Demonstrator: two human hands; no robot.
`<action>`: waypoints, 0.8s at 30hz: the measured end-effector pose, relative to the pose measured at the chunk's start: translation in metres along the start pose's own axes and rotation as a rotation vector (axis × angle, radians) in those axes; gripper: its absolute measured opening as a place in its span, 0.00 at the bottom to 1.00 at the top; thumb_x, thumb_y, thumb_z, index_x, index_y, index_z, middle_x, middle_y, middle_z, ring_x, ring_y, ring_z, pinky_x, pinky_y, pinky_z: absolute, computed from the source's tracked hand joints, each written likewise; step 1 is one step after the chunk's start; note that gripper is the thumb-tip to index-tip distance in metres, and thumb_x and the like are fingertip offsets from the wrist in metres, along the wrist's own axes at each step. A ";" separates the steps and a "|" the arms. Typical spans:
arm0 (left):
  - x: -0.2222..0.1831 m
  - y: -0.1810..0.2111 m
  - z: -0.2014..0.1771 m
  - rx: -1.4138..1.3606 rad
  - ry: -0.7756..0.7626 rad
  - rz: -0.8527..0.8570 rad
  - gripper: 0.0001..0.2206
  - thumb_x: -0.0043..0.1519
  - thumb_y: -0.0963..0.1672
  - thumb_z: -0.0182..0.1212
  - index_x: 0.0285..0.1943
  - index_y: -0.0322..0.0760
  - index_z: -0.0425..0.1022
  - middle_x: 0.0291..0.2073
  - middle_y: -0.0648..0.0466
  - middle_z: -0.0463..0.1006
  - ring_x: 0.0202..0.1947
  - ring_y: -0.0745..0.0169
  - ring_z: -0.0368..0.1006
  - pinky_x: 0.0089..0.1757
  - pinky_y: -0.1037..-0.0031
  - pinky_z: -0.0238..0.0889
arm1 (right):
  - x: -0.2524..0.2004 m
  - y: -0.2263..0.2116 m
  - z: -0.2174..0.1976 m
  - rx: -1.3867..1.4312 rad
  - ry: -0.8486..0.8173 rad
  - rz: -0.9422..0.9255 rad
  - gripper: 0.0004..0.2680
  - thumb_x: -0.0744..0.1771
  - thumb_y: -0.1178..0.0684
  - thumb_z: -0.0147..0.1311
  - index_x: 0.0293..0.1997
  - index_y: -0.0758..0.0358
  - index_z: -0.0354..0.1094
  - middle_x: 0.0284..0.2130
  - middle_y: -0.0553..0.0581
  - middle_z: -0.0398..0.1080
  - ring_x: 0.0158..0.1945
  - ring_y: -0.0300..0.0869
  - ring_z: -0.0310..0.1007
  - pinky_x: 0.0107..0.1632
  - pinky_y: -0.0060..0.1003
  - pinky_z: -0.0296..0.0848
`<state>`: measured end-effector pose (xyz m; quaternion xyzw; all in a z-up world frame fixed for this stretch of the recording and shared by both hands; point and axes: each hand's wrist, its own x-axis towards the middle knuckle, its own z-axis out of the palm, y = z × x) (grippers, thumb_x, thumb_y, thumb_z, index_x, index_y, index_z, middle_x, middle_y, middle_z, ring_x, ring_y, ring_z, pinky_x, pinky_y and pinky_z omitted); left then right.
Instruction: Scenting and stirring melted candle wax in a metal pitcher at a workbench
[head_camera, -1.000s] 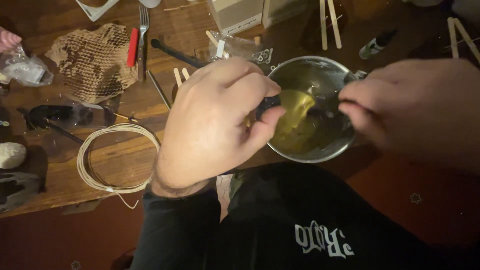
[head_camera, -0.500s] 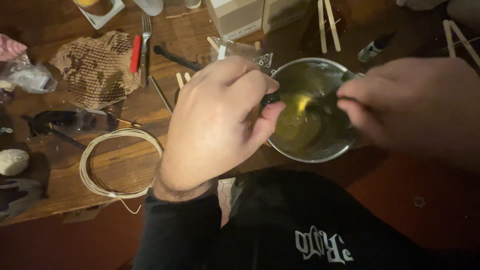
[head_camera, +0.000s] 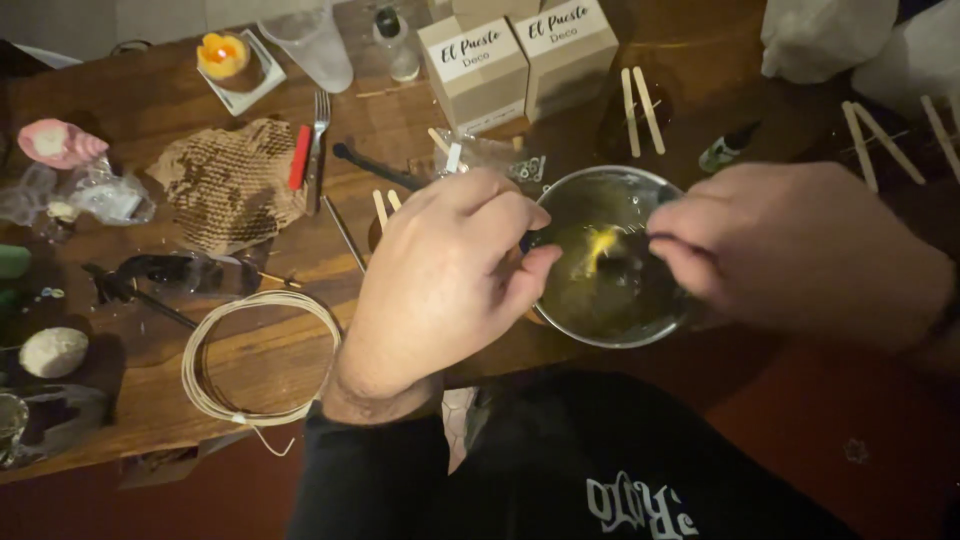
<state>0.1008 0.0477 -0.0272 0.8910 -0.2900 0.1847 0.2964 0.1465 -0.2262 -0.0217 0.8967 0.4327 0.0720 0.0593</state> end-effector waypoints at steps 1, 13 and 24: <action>0.000 0.000 0.000 -0.007 -0.008 -0.007 0.08 0.61 0.42 0.66 0.43 0.32 0.75 0.34 0.49 0.74 0.33 0.45 0.73 0.35 0.57 0.69 | -0.001 0.003 0.001 -0.130 0.061 -0.010 0.07 0.68 0.45 0.53 0.30 0.43 0.70 0.26 0.42 0.73 0.33 0.42 0.75 0.32 0.37 0.67; 0.002 0.001 0.003 -0.027 -0.013 0.036 0.07 0.59 0.41 0.66 0.41 0.33 0.74 0.37 0.48 0.76 0.37 0.45 0.75 0.37 0.56 0.71 | 0.006 0.006 -0.008 0.159 -0.109 -0.068 0.07 0.69 0.51 0.51 0.36 0.46 0.78 0.27 0.43 0.80 0.25 0.35 0.78 0.26 0.31 0.77; 0.004 0.001 0.004 -0.020 -0.027 0.035 0.07 0.62 0.41 0.66 0.45 0.33 0.75 0.38 0.49 0.76 0.39 0.45 0.75 0.39 0.56 0.71 | 0.000 0.003 0.010 0.275 0.082 -0.051 0.03 0.66 0.50 0.56 0.34 0.49 0.74 0.27 0.50 0.75 0.31 0.47 0.75 0.32 0.43 0.70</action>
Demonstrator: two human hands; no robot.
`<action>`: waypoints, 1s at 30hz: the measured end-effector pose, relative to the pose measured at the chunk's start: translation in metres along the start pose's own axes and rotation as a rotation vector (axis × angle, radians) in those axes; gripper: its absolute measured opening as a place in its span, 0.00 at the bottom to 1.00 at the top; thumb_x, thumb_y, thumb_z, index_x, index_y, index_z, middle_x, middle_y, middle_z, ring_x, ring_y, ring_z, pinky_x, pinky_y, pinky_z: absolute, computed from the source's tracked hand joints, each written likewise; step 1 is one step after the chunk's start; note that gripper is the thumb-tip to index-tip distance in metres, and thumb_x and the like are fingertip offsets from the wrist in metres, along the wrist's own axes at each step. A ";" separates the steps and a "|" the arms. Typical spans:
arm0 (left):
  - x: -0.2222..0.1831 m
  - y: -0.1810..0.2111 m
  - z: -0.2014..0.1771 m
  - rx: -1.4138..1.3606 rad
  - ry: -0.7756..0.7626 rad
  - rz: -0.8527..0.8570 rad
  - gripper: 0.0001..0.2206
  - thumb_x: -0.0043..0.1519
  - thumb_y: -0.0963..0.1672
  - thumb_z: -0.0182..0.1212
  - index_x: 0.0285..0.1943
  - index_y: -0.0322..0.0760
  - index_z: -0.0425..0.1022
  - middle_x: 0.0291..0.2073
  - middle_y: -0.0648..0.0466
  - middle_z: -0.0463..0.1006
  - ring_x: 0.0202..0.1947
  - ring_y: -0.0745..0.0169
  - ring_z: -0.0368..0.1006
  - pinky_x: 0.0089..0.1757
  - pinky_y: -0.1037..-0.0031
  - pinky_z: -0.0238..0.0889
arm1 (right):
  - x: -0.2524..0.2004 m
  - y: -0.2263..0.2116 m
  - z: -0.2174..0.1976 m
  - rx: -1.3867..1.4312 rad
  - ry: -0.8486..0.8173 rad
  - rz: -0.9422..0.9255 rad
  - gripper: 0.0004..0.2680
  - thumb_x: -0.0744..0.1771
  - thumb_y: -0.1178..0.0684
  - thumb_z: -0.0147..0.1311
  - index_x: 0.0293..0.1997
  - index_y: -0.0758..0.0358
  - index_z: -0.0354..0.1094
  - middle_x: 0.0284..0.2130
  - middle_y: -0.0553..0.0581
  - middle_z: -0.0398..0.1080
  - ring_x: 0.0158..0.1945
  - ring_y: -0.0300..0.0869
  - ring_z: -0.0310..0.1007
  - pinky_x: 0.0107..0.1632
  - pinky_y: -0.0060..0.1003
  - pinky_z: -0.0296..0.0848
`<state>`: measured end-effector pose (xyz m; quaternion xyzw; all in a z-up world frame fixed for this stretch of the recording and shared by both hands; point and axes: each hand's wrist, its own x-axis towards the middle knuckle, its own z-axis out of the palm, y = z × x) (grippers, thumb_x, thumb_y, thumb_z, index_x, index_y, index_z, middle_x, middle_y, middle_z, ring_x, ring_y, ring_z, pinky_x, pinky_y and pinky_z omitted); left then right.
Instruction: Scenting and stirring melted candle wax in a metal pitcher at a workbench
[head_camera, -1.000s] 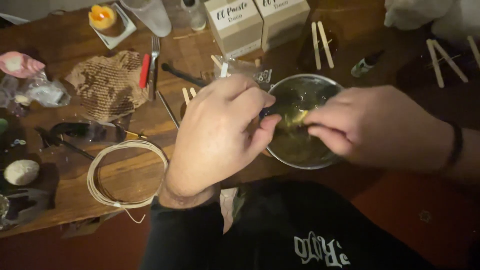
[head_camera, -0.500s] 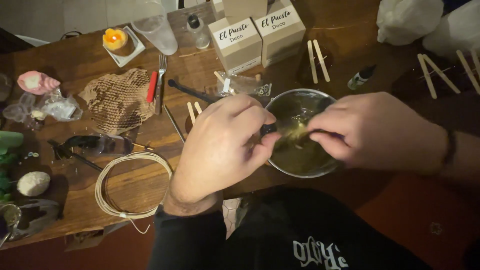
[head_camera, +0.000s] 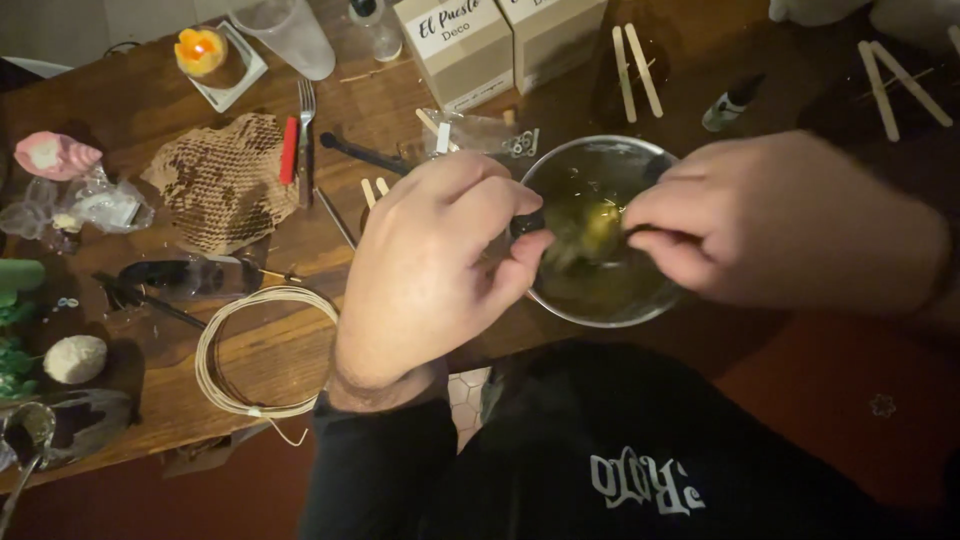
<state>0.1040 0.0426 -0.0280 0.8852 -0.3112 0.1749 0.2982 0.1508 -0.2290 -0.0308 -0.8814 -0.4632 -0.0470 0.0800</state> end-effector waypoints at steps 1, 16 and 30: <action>0.000 0.000 0.000 0.009 0.007 0.003 0.07 0.61 0.41 0.67 0.44 0.34 0.75 0.38 0.49 0.77 0.40 0.46 0.75 0.39 0.56 0.71 | -0.003 0.001 -0.003 -0.112 -0.035 -0.014 0.07 0.66 0.49 0.55 0.26 0.48 0.69 0.25 0.49 0.73 0.31 0.48 0.73 0.31 0.45 0.68; -0.004 0.002 -0.001 0.006 0.044 0.022 0.07 0.62 0.41 0.67 0.44 0.32 0.74 0.39 0.48 0.76 0.40 0.47 0.75 0.40 0.57 0.71 | -0.001 -0.004 -0.016 -0.227 -0.180 0.089 0.06 0.68 0.48 0.52 0.34 0.44 0.76 0.27 0.44 0.77 0.30 0.41 0.77 0.25 0.38 0.72; -0.005 0.002 -0.002 -0.010 0.038 0.027 0.06 0.62 0.40 0.66 0.43 0.32 0.74 0.38 0.49 0.76 0.39 0.47 0.74 0.40 0.58 0.70 | -0.002 -0.002 -0.010 -0.239 -0.126 0.043 0.09 0.68 0.49 0.52 0.26 0.46 0.69 0.24 0.45 0.74 0.28 0.44 0.73 0.28 0.41 0.69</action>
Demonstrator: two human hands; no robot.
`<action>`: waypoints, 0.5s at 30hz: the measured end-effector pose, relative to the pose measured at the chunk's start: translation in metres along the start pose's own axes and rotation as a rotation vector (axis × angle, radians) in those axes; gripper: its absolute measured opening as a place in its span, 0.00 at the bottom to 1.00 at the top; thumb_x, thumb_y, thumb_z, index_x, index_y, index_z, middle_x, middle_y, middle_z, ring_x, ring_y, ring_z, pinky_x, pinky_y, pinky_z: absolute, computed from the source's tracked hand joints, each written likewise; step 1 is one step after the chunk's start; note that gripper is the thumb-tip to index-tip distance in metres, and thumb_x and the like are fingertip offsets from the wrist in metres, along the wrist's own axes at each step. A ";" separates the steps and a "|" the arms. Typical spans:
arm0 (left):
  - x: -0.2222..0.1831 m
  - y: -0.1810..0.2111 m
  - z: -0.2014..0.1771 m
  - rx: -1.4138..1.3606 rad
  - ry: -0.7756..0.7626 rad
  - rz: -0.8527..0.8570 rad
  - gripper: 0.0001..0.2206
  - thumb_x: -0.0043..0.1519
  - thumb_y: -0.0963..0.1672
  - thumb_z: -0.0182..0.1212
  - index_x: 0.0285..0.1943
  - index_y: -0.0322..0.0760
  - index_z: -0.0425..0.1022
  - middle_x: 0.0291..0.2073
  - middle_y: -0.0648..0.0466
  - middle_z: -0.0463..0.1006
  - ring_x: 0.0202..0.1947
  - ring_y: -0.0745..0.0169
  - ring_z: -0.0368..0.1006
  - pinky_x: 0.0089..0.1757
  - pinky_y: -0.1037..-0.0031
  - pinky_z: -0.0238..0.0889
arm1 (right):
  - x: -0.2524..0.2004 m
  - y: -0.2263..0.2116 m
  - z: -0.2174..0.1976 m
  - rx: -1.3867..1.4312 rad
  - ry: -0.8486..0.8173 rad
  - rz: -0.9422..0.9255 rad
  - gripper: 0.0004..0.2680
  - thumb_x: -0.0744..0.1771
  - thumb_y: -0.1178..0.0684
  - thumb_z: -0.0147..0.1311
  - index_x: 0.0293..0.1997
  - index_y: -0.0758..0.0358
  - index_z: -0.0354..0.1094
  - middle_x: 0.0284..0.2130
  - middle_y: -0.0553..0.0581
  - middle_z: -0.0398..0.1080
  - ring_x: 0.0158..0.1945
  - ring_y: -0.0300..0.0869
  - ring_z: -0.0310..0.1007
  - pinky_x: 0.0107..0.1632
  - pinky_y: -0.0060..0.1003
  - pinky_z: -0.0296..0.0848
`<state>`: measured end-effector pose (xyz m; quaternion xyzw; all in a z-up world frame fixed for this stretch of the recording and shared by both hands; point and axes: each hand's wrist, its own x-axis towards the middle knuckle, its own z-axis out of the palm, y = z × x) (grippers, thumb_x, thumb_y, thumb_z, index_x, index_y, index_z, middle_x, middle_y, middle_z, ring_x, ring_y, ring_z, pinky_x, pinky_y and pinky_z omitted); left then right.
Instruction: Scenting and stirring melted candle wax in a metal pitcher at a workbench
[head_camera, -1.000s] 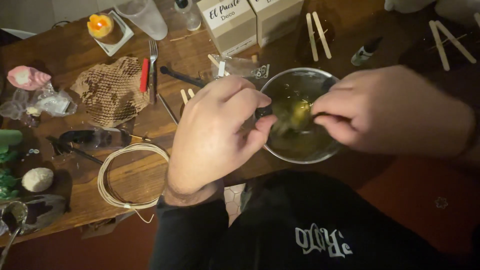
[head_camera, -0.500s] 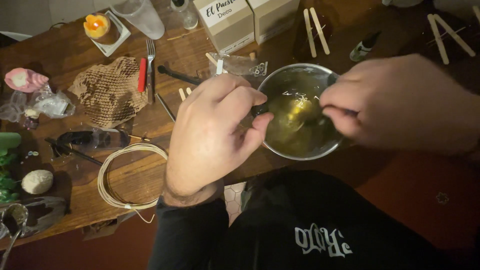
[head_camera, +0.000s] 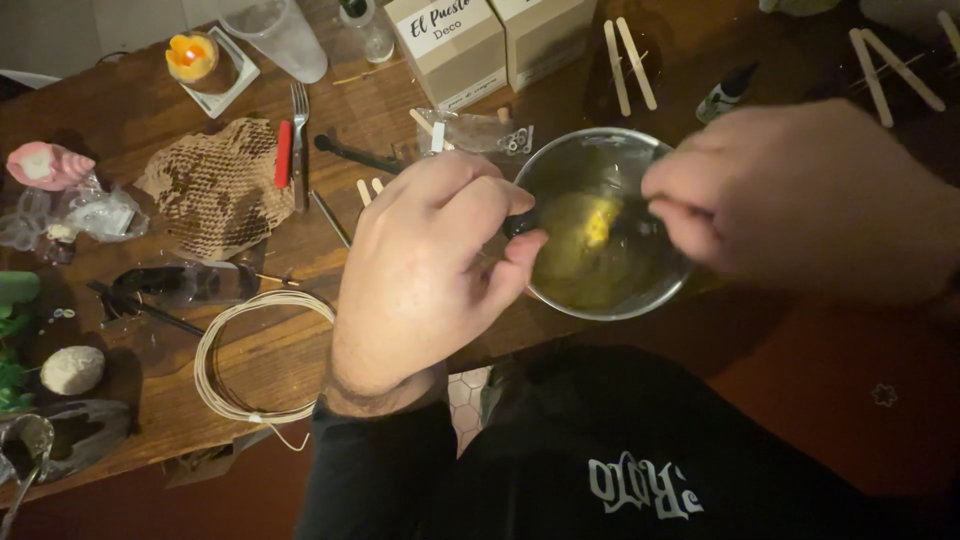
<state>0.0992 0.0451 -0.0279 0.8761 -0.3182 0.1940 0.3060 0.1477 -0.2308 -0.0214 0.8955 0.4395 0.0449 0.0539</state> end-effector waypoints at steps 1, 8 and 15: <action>0.000 0.000 0.000 -0.013 -0.002 0.011 0.07 0.62 0.40 0.66 0.43 0.31 0.73 0.38 0.48 0.75 0.39 0.46 0.74 0.40 0.57 0.70 | -0.002 0.002 0.002 -0.108 0.064 0.036 0.08 0.68 0.49 0.53 0.28 0.44 0.70 0.26 0.43 0.74 0.31 0.43 0.74 0.32 0.39 0.68; 0.000 0.000 0.000 0.022 -0.011 -0.001 0.06 0.63 0.41 0.65 0.43 0.32 0.73 0.37 0.49 0.76 0.38 0.46 0.74 0.39 0.56 0.70 | 0.009 -0.008 0.014 0.258 0.194 -0.033 0.04 0.66 0.53 0.56 0.38 0.52 0.77 0.30 0.51 0.78 0.33 0.47 0.77 0.33 0.42 0.71; -0.001 0.000 0.000 0.016 -0.006 0.006 0.07 0.62 0.41 0.67 0.42 0.32 0.73 0.37 0.48 0.75 0.39 0.47 0.74 0.39 0.57 0.71 | 0.005 0.000 0.001 -0.099 0.003 0.036 0.10 0.68 0.48 0.52 0.25 0.42 0.67 0.23 0.43 0.72 0.29 0.44 0.73 0.31 0.40 0.68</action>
